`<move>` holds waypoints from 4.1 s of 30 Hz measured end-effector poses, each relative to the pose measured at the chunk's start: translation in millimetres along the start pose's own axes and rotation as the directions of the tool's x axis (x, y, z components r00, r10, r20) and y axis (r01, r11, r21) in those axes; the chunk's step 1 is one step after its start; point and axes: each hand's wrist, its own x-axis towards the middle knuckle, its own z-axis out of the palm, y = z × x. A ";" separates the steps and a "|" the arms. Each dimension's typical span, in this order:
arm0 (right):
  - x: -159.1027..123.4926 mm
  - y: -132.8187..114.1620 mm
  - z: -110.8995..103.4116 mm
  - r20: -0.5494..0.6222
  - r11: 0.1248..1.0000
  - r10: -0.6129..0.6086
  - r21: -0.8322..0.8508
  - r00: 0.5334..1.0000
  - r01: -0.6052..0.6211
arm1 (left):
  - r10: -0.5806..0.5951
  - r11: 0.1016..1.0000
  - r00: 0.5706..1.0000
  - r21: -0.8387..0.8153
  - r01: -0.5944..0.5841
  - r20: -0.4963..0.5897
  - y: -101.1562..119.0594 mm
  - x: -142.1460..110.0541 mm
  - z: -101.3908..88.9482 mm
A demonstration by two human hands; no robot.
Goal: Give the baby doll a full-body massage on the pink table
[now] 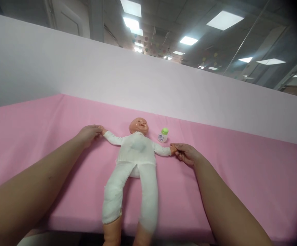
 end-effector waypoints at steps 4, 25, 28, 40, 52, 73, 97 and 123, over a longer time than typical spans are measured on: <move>2.8 2.1 1.2 0.021 0.999 -0.047 -0.020 0.999 0.047 | 0.015 0.999 1.000 -0.037 -0.015 0.022 -1.6 0.1 -3.2; 8.6 17.8 15.0 -0.111 0.957 -0.247 -0.185 0.963 0.225 | -0.001 0.992 0.994 -0.124 0.014 0.107 1.5 -5.0 -16.1; 2.6 14.9 7.2 -0.054 0.969 -0.216 -0.139 0.975 0.207 | -0.021 0.986 0.986 -0.157 0.047 0.162 2.6 -5.1 -20.1; 2.7 16.3 5.9 -0.039 0.950 -0.257 -0.194 0.966 0.245 | -0.016 0.990 0.986 -0.134 0.038 0.163 5.1 -10.9 -20.1; 9.8 17.5 5.7 -0.214 0.951 -0.266 -0.221 0.940 0.218 | 0.004 0.999 0.985 -0.046 0.004 0.172 2.4 -11.7 -16.4; -0.8 14.4 -3.7 -0.038 0.939 -0.213 -0.284 0.976 0.194 | 0.030 1.000 0.974 0.001 -0.031 0.225 2.0 -12.2 -16.3; 0.3 13.3 -9.9 -0.025 0.950 -0.191 -0.256 0.981 0.179 | 0.037 0.998 0.982 0.037 -0.045 0.182 0.2 -8.6 -17.4; -2.8 9.5 -11.4 -0.071 0.920 -0.195 -0.359 0.978 0.157 | -0.032 0.999 0.978 -0.033 0.039 0.204 4.7 -11.7 -17.8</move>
